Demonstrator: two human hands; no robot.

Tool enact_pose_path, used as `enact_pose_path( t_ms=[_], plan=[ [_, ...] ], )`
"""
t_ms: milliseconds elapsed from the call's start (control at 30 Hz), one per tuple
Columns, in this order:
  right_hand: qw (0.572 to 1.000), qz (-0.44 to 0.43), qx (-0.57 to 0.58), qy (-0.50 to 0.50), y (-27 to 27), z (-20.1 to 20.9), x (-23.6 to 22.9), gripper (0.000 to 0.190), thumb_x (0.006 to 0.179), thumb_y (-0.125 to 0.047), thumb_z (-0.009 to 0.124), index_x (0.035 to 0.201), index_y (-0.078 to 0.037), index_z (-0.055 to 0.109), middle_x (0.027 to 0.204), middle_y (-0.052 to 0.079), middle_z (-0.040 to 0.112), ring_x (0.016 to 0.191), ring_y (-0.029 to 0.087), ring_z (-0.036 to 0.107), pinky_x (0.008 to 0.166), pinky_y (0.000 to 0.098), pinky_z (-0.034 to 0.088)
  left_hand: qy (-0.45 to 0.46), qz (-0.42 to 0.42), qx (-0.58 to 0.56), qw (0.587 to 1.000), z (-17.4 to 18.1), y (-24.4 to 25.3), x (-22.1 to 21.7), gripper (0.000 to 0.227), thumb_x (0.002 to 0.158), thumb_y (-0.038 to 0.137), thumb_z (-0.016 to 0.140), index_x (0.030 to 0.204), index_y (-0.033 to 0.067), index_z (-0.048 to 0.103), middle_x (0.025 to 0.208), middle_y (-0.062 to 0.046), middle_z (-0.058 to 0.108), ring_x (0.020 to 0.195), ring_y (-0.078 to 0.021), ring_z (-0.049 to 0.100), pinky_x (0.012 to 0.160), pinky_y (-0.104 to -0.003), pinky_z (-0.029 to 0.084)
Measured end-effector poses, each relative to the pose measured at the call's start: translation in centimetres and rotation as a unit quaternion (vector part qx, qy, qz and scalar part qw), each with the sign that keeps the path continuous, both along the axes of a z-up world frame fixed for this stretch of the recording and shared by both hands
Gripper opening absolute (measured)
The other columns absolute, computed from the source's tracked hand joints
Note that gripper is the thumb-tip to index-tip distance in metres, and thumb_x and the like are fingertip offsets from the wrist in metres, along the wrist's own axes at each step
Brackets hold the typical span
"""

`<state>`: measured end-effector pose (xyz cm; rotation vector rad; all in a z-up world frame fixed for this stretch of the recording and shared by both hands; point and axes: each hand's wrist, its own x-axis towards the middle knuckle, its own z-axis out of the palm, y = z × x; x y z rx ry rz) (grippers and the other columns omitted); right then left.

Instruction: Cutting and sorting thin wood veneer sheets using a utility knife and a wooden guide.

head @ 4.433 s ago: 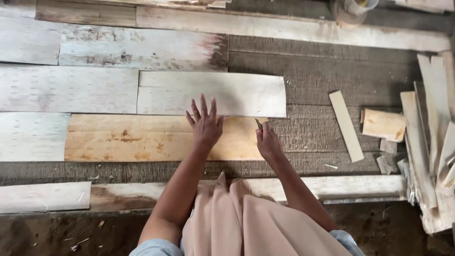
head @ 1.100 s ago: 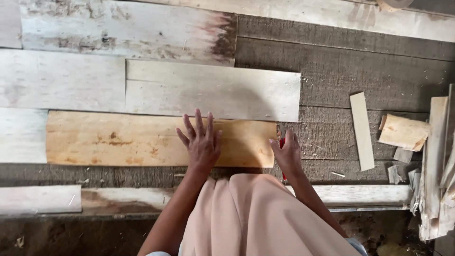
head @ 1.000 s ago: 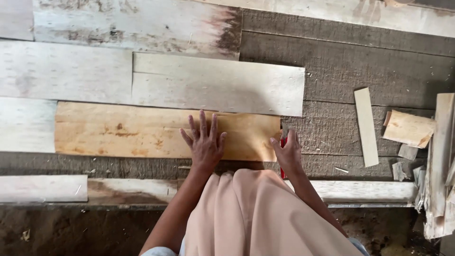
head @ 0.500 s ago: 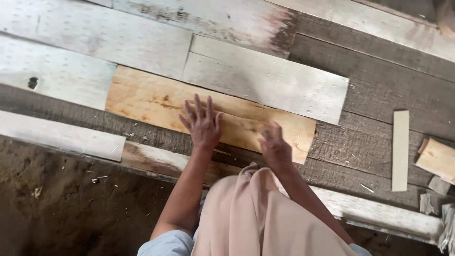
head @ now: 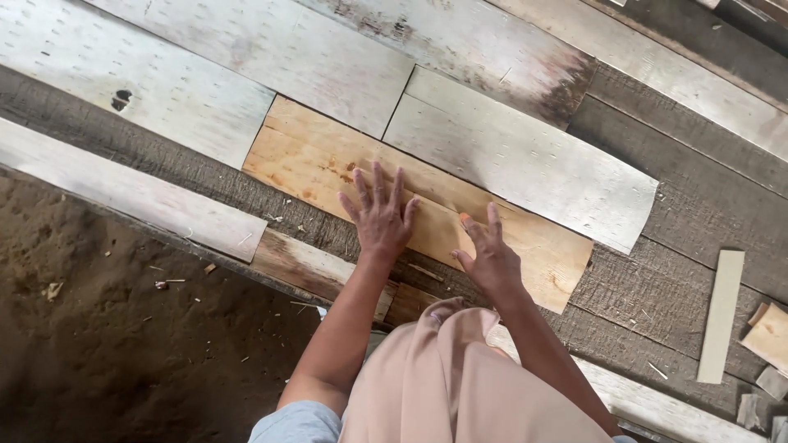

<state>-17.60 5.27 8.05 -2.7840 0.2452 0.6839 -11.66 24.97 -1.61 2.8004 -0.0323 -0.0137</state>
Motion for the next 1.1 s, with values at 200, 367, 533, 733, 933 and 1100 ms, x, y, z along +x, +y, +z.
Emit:
enact_pose_path(
  t_ms=[200,367,533,733,933,1100],
  plan=[
    [0.997,-0.020,0.057,-0.056,-0.1,0.0,-0.7,0.075,0.086,-0.030,0.079,0.150,-0.037,0.042,0.168,0.014,0.015,0.108,0.052,0.065,0.088,0.0670,0.057,-0.072,-0.011,0.000,0.997,0.6,0.3,0.1,0.065,0.100,0.062,0.045,0.155,0.0274,0.047,0.167,-0.019,0.025,0.150,-0.0539,0.017,0.107,-0.082,0.018],
    [0.991,-0.069,0.073,-0.093,-0.9,-1.2,-3.3,0.060,0.092,-0.023,0.070,0.147,-0.027,0.045,0.166,0.016,0.018,0.108,0.050,0.066,0.082,0.0643,0.060,-0.061,-0.026,-0.027,0.997,1.1,0.0,0.2,0.068,0.098,0.058,0.049,0.157,0.0243,0.046,0.167,-0.020,0.024,0.150,-0.0548,0.010,0.106,-0.082,0.007],
    [0.985,-0.117,0.068,-0.107,-2.0,-1.5,-5.2,0.060,0.095,-0.016,0.065,0.149,-0.027,0.041,0.166,0.016,0.016,0.110,0.049,0.066,0.081,0.0638,0.060,0.000,-0.051,-0.052,0.997,2.3,-1.7,0.2,0.069,0.100,0.046,0.048,0.163,0.0217,0.033,0.170,-0.020,0.013,0.150,-0.0555,-0.002,0.107,-0.082,-0.005],
    [0.982,-0.165,0.014,-0.088,-4.2,-0.6,-6.5,0.063,0.091,-0.018,0.072,0.148,-0.023,0.043,0.165,0.018,0.017,0.106,0.044,0.069,0.083,0.0604,0.062,-0.056,-0.210,-0.093,0.972,2.0,-7.3,-1.2,0.066,0.099,0.044,0.060,0.159,0.0219,0.043,0.169,-0.019,0.021,0.149,-0.0567,0.003,0.110,-0.077,-0.002],
    [0.986,-0.158,0.027,-0.034,-5.5,-0.2,-6.1,0.070,0.089,-0.019,0.077,0.149,-0.023,0.042,0.167,0.020,0.011,0.107,0.042,0.069,0.087,0.0582,0.060,-0.039,-0.262,-0.079,0.961,0.7,-9.3,-0.3,0.067,0.100,0.052,0.057,0.160,0.0292,0.038,0.169,-0.014,0.024,0.151,-0.0533,0.001,0.110,-0.075,-0.009],
    [0.987,-0.147,0.054,-0.042,-6.1,1.2,-6.4,0.062,0.092,-0.018,0.073,0.148,-0.017,0.046,0.164,0.024,0.016,0.103,0.036,0.072,0.088,0.0548,0.061,-0.040,-0.263,-0.063,0.962,1.2,-9.2,-0.1,0.069,0.099,0.051,0.057,0.160,0.0214,0.041,0.170,-0.017,0.025,0.150,-0.0563,0.005,0.110,-0.076,-0.007]
  ],
)
